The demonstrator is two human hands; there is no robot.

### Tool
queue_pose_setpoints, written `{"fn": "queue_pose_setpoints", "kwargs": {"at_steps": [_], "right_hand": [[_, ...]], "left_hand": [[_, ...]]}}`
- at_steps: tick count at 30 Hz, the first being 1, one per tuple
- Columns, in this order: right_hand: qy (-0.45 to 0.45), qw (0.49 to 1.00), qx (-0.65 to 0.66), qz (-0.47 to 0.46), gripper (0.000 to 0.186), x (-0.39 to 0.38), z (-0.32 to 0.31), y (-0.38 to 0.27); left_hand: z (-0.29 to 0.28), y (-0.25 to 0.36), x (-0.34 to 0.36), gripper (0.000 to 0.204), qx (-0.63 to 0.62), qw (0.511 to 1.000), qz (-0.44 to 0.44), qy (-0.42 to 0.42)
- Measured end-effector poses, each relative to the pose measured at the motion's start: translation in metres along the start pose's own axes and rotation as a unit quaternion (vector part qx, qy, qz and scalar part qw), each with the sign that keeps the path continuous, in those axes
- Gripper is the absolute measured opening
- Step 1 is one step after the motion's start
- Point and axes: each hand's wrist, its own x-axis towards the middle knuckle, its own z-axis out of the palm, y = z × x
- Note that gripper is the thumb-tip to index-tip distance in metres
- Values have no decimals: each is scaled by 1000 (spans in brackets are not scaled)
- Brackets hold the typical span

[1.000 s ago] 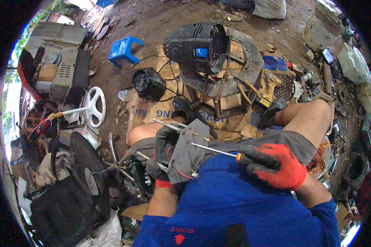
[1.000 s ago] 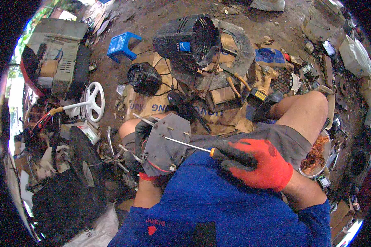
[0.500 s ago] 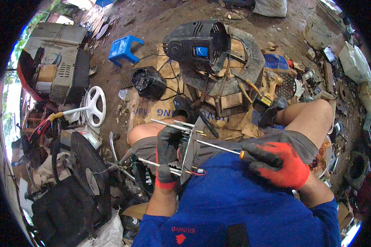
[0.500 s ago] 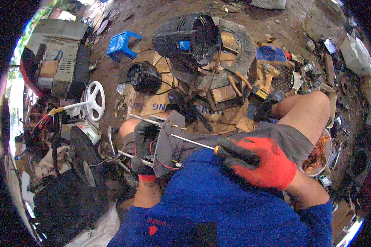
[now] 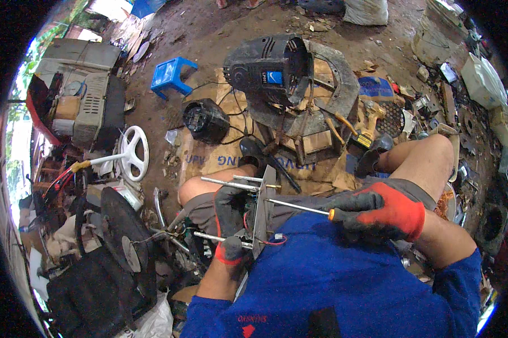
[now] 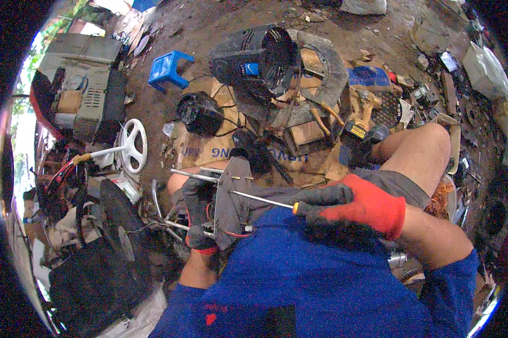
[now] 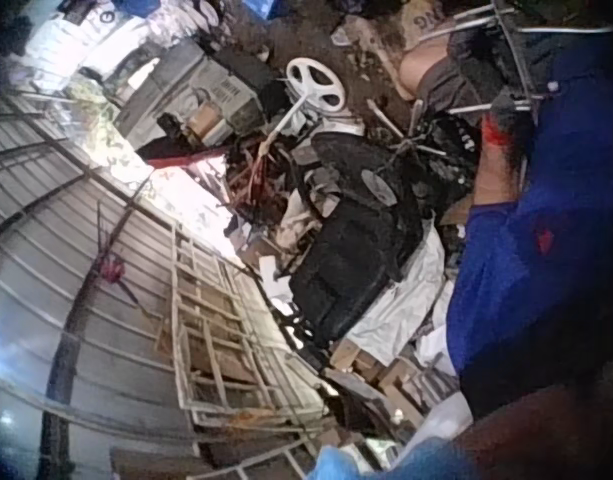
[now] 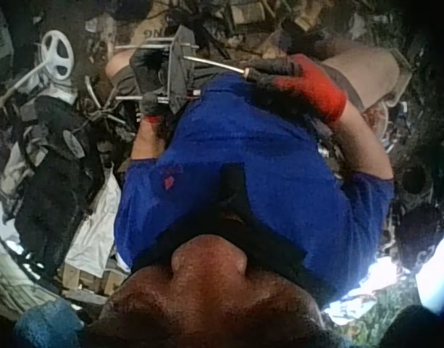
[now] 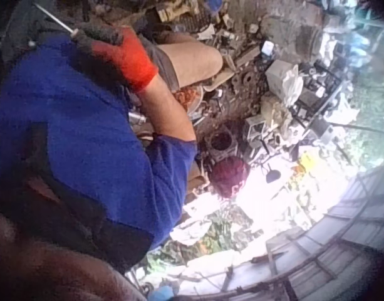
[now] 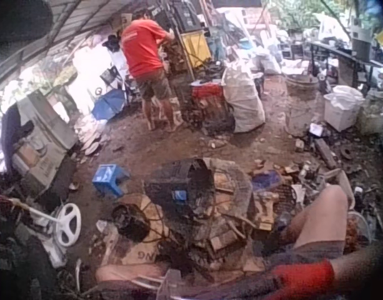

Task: The person sits on the ground and uses a screwdriver to remove screws from a metal casing. They then open the casing to reveal a circuit board, which they inspect and manipulate with their hands.

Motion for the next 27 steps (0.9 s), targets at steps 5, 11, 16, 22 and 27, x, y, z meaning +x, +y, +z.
{"fn": "queue_pose_setpoints", "kwargs": {"at_steps": [5, 11, 16, 22, 27], "right_hand": [[22, 999, -28, 9, 35, -1, 0, 2], [48, 992, -110, -39, 38, -7, 10, 13], [86, 923, -337, -167, 47, -6, 17, 8], [71, 914, -368, -153, 60, -4, 18, 6], [-8, 988, -100, -120, 55, -5, -7, -13]], "left_hand": [[4, 6, -8, 30, 8, 1000, 5, -5], [-2, -2, -8, 32, 7, 1000, -4, -20], [-6, -7, -8, 34, 13, 1000, -8, -24], [8, -1, -8, 37, 36, 999, 27, -20], [29, 17, -12, 40, 87, 993, 81, -12]]}}
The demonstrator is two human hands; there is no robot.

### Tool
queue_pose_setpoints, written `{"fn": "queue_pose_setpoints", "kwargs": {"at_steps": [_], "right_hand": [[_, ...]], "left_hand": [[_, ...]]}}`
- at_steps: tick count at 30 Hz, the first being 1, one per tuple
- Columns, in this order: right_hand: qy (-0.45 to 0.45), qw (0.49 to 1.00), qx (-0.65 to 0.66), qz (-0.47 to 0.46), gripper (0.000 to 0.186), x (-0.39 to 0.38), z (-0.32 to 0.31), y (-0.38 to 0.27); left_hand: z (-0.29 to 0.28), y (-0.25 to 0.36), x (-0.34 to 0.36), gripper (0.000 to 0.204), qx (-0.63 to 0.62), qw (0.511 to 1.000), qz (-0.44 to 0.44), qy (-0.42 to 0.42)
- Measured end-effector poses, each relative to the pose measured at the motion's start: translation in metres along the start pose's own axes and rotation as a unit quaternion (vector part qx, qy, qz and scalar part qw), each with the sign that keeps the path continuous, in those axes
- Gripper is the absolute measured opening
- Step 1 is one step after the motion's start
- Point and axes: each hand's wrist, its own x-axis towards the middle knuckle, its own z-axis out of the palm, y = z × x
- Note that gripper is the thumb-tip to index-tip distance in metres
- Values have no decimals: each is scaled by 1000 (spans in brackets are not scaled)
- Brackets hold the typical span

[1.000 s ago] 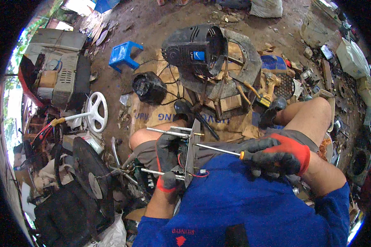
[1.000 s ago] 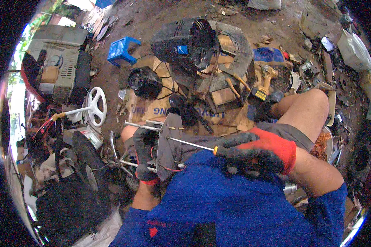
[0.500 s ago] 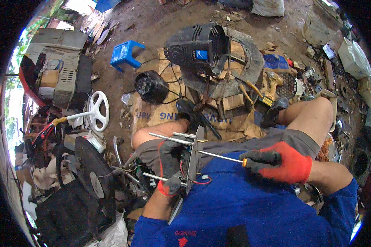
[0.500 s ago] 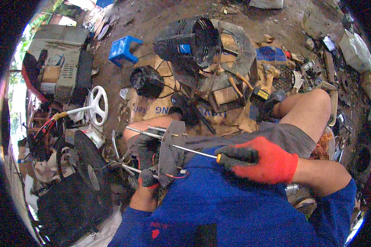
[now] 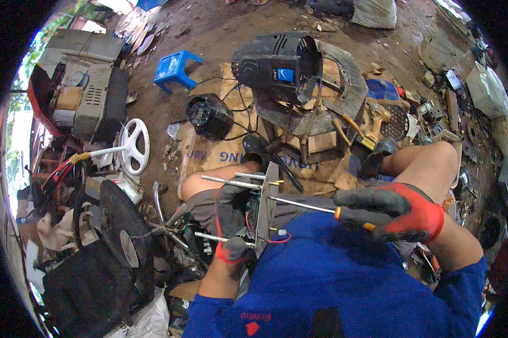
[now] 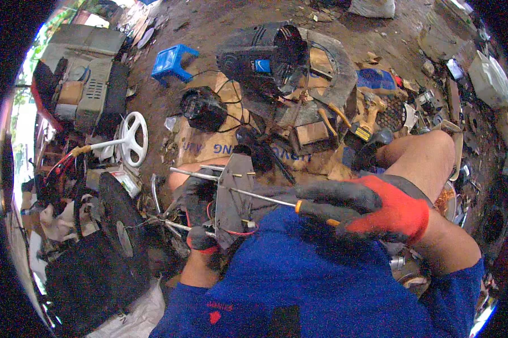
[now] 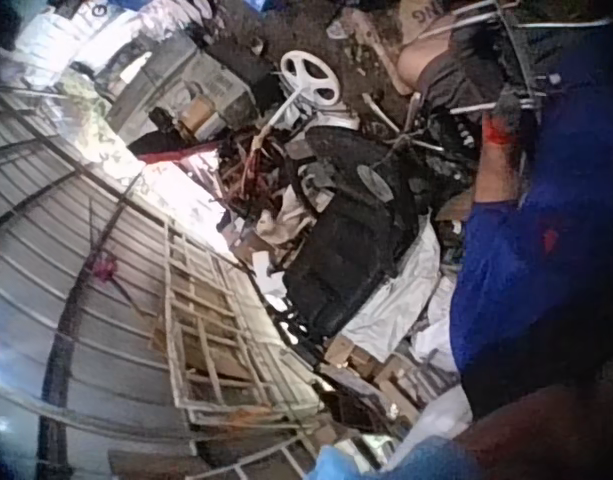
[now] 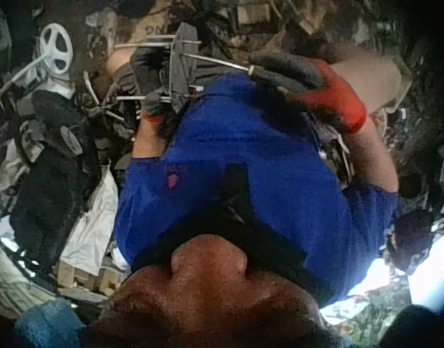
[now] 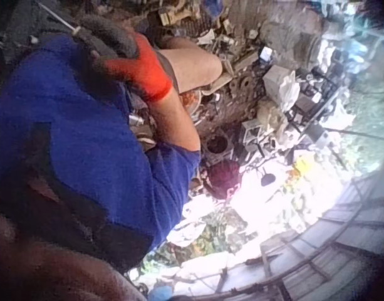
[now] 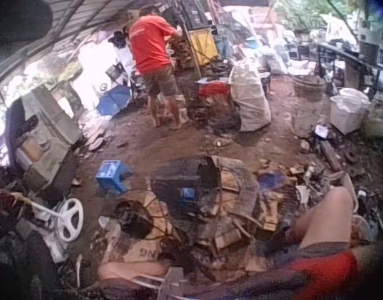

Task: The person sits on the ground and uses a screwdriver to remove screws from a metal casing. They then open the casing to reveal a circuit board, which they inspect and manipulate with their hands.

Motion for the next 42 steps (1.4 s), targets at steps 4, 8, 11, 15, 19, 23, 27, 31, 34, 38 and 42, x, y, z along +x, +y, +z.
{"fn": "queue_pose_setpoints", "kwargs": {"at_steps": [4, 8, 11, 15, 19, 23, 27, 31, 34, 38, 42], "right_hand": [[3, 981, 127, 148, 48, -7, 12, -17], [0, 998, 49, 36, 45, -9, 16, -9], [25, 959, 204, 194, 44, -10, 23, -26], [22, 956, 206, 209, 49, -10, 28, -24], [22, 993, 18, 116, 49, -14, 32, -30], [33, 994, -3, 101, 51, -14, 34, -19], [80, 842, -494, -202, 51, -23, 43, -3], [113, 920, -366, -79, 42, -4, 33, -9], [108, 952, -285, 20, 39, 8, 17, -11], [156, 897, -413, -32, 42, 16, 11, 25], [157, 830, -525, -107, 45, 17, 10, 28]], "left_hand": [[15, 13, -1, 42, 61, 997, 34, -10], [36, 41, -2, 44, 137, 988, 51, -48], [50, 53, -3, 46, 196, 976, 54, -73], [64, 67, -2, 48, 246, 963, 59, -90], [73, 75, 4, 50, 271, 956, 58, -98], [77, 75, 6, 46, 300, 946, 76, -92], [57, 57, 7, 63, 255, 958, 84, -100], [30, 30, 7, 84, 168, 974, 105, -109], [13, 7, 8, 100, 108, 980, 114, -126], [-40, -70, 23, 93, 91, 990, 36, -106], [-2, -53, 17, 61, 97, 983, 113, -104]]}}
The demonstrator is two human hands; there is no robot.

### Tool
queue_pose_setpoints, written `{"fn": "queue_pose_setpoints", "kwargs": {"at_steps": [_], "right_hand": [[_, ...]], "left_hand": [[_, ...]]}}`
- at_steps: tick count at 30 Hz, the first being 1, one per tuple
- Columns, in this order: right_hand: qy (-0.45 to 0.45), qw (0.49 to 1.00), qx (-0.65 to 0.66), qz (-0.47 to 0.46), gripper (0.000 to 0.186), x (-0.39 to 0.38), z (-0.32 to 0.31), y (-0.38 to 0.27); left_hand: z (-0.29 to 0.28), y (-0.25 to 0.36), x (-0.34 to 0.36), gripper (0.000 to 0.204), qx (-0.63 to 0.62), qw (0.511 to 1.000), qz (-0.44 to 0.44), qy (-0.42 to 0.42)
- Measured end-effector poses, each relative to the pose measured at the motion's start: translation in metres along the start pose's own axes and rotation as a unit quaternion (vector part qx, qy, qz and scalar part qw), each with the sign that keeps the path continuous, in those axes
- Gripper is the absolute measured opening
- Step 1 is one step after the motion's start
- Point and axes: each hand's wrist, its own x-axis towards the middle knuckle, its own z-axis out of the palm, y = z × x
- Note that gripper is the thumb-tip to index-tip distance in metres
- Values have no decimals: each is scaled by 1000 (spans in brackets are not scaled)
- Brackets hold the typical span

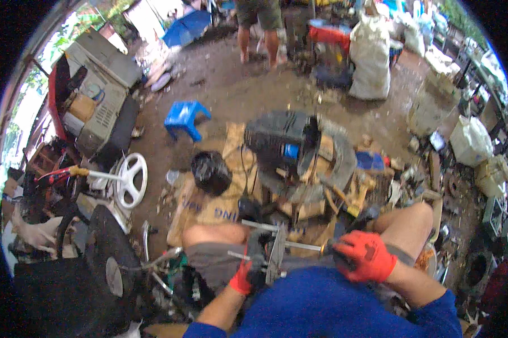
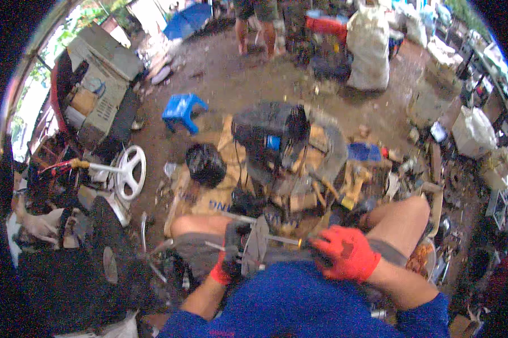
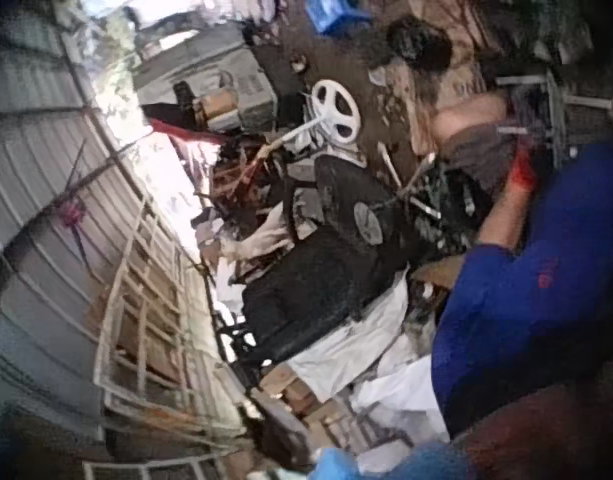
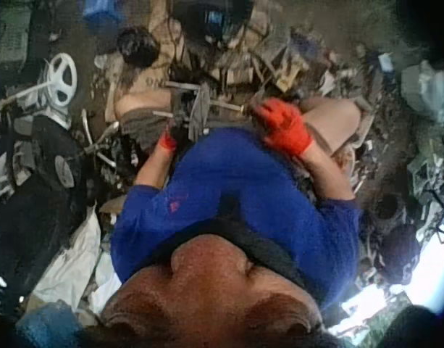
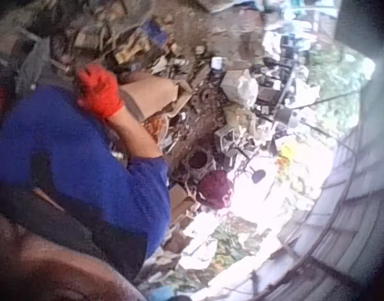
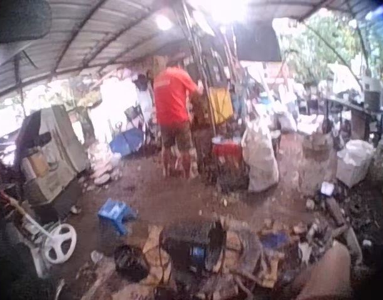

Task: The person sits on the ground and uses a screwdriver to remove screws from a metal casing. They then open the casing to reveal a circuit board, which they inspect and manipulate with their hands.

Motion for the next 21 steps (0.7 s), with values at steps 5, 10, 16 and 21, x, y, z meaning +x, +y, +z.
{"fn": "queue_pose_setpoints", "kwargs": {"at_steps": [5, 10, 16, 21], "right_hand": [[167, 734, 592, 287, 29, 10, -6, -18], [265, 713, 581, 289, 26, -4, 35, 8], [178, 759, 561, 278, 36, -3, 43, 15], [28, 785, 555, 275, 31, -16, 18, 42]], "left_hand": [[-47, -85, -12, 64, -232, 941, -244, 40], [-10, -59, -3, 86, -235, 966, -102, 29], [-29, -78, -5, 60, -226, 967, -114, 31], [-40, -117, -10, 74, -217, 968, -125, 30]]}}
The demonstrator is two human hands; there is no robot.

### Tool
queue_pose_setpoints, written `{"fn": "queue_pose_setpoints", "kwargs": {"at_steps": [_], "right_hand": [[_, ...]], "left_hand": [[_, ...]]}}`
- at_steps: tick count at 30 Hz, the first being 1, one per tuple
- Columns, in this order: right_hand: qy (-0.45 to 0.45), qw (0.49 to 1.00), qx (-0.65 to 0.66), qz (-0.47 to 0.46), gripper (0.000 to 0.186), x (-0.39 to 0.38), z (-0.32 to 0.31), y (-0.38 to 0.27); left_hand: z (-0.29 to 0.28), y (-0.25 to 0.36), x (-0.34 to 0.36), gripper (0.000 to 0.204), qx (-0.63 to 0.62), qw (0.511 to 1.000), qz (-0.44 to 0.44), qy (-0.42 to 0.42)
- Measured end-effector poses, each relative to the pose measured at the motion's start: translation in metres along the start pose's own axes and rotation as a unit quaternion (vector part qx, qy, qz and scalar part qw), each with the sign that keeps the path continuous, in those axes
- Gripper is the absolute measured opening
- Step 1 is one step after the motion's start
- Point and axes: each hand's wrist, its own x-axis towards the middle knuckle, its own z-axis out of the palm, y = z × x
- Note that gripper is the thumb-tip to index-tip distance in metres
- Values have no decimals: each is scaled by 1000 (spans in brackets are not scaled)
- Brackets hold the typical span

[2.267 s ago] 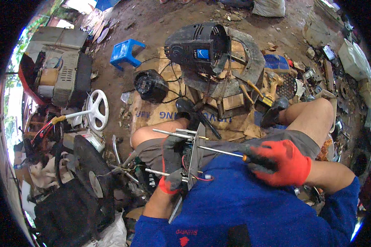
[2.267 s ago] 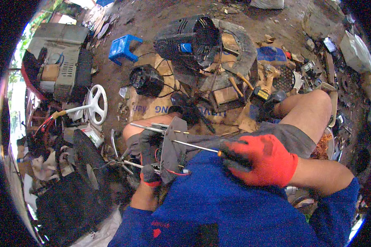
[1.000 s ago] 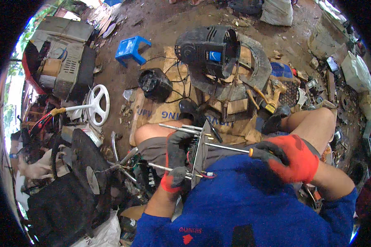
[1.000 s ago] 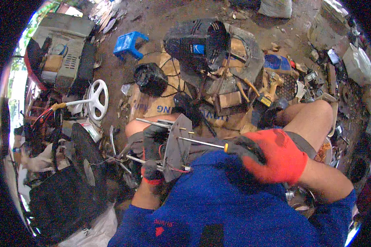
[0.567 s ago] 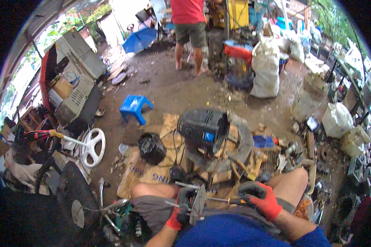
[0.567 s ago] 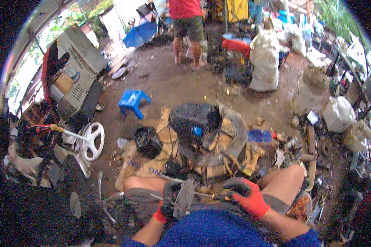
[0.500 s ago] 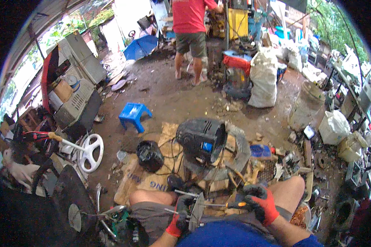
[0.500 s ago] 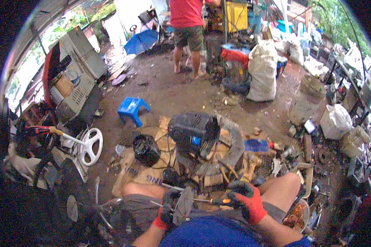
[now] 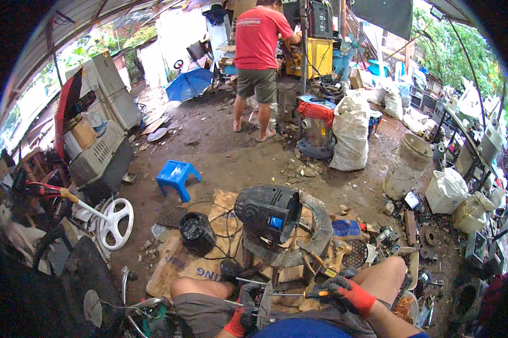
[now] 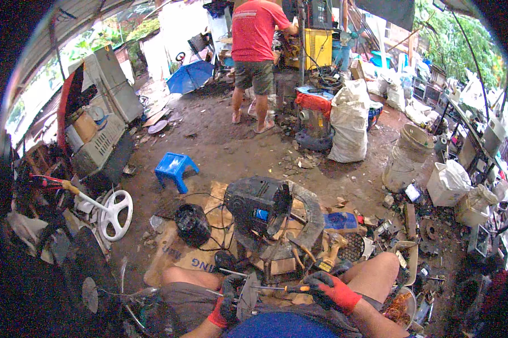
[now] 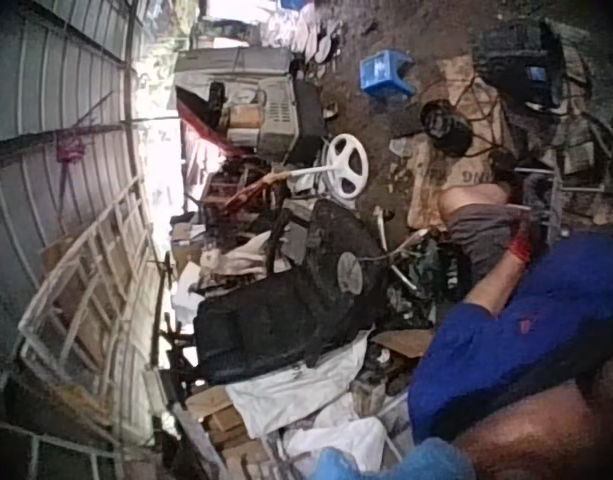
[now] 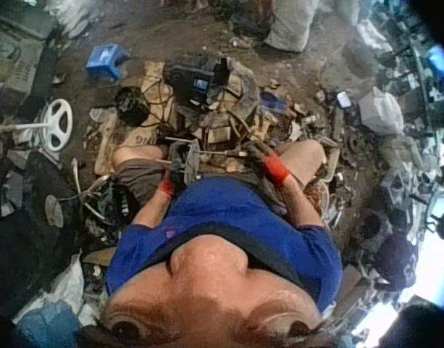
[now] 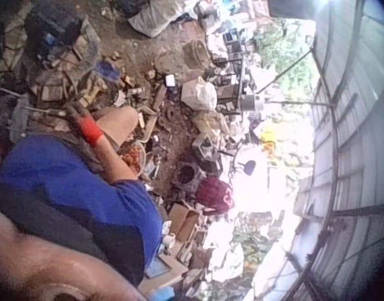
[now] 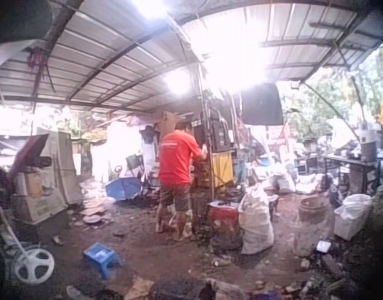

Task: The person sits on the ground and uses a screwdriver to remove screws from a metal casing. They then open the casing to reveal a circuit board, which they inspect and manipulate with their hands.

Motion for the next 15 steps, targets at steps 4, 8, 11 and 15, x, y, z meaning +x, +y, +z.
{"fn": "queue_pose_setpoints", "kwargs": {"at_steps": [4, 8, 11, 15], "right_hand": [[-4, 993, -71, -93, 44, -13, 11, 21], [66, 981, -78, -167, 45, -7, 6, 38], [67, 988, -54, -132, 42, -9, 21, 22], [65, 988, -93, -103, 39, -12, 8, 27]], "left_hand": [[3, 4, 6, 80, 34, 999, 11, -13], [33, 13, 6, 65, 77, 995, 56, -4], [40, 29, -3, 66, 70, 995, 70, -19], [52, 36, -11, 66, 50, 994, 94, -39]]}}
